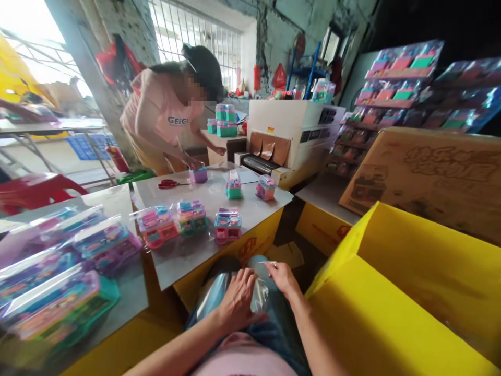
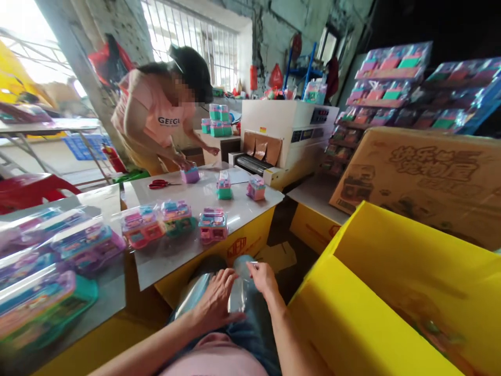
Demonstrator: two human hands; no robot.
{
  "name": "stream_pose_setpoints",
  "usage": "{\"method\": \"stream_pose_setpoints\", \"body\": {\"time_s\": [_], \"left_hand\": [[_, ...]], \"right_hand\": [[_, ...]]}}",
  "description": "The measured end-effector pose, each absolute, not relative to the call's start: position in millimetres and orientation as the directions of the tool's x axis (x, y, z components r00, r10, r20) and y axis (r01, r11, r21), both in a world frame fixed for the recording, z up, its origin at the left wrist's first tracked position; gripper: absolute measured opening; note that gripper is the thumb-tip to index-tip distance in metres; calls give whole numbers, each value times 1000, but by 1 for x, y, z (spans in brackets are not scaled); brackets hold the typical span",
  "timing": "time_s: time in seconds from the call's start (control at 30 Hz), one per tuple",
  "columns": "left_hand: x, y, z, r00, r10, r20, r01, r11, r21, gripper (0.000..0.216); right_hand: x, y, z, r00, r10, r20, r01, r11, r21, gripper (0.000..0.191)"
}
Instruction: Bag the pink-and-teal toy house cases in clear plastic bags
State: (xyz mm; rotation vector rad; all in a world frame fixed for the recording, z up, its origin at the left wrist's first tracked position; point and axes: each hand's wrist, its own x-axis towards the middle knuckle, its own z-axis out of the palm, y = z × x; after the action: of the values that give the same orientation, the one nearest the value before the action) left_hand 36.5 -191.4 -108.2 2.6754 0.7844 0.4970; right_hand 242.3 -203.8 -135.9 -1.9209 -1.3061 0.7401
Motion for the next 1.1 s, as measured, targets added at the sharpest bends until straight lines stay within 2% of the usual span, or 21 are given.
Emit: {"method": "stream_pose_setpoints", "body": {"time_s": [0.07, 0.13, 0.27, 0.33, 0.43, 0.5, 0.53, 0.6, 0.67, 0.7, 0.77, 0.83, 0.93, 1.03, 1.1], "left_hand": [[40, -201, -120, 721, 646, 251, 512, -740, 436, 65], [43, -200, -121, 681, 674, 285, 485, -707, 515, 54], [48, -191, -118, 637, 684, 356, 312, -651, 692, 73], [50, -187, -119, 615, 708, 347, 263, -599, 757, 67], [48, -180, -118, 621, 764, 177, 242, -401, 884, 23], [43, -173, -115, 622, 782, 29, 197, -192, 962, 32], [40, -170, -113, 617, 787, -23, 148, -87, 985, 39], [33, -163, -108, 599, 796, -91, 19, 100, 995, 49], [27, -157, -104, 577, 809, -110, -107, 208, 972, 57], [25, -154, -102, 567, 818, -101, -158, 228, 961, 58], [21, -151, -100, 545, 836, -62, -216, 212, 953, 57], [19, -149, -100, 521, 852, -44, -210, 179, 961, 55], [11, -149, -101, 505, 858, -88, -157, 191, 969, 54], [-3, -149, -103, 537, 831, -142, -149, 259, 954, 49], [-12, -146, -104, 547, 820, -166, -160, 297, 941, 47]], "right_hand": [[238, -202, -132, 351, 934, -59, 531, -251, -810, 56], [232, -202, -125, 368, 929, -32, 513, -232, -827, 58], [211, -203, -104, 343, 939, 16, 500, -168, -850, 60], [198, -205, -91, 288, 957, 10, 457, -128, -880, 59], [185, -210, -72, 110, 994, 27, 362, -15, -932, 56], [187, -212, -63, 66, 991, 115, 346, 86, -934, 48], [191, -213, -61, 108, 980, 168, 360, 119, -925, 46], [200, -215, -63, 274, 939, 209, 363, 100, -926, 60], [208, -216, -72, 344, 938, 50, 217, -28, -976, 80], [209, -217, -79, 284, 956, -78, 101, -111, -989, 85], [205, -218, -91, 41, 965, -259, -100, -254, -962, 79], [196, -217, -98, -87, 957, -276, -218, -288, -932, 63], [183, -212, -98, 66, 974, -217, -294, -189, -937, 45], [182, -207, -92, 235, 950, -207, -292, -134, -947, 49], [185, -206, -90, 288, 937, -200, -262, -124, -957, 51]]}}
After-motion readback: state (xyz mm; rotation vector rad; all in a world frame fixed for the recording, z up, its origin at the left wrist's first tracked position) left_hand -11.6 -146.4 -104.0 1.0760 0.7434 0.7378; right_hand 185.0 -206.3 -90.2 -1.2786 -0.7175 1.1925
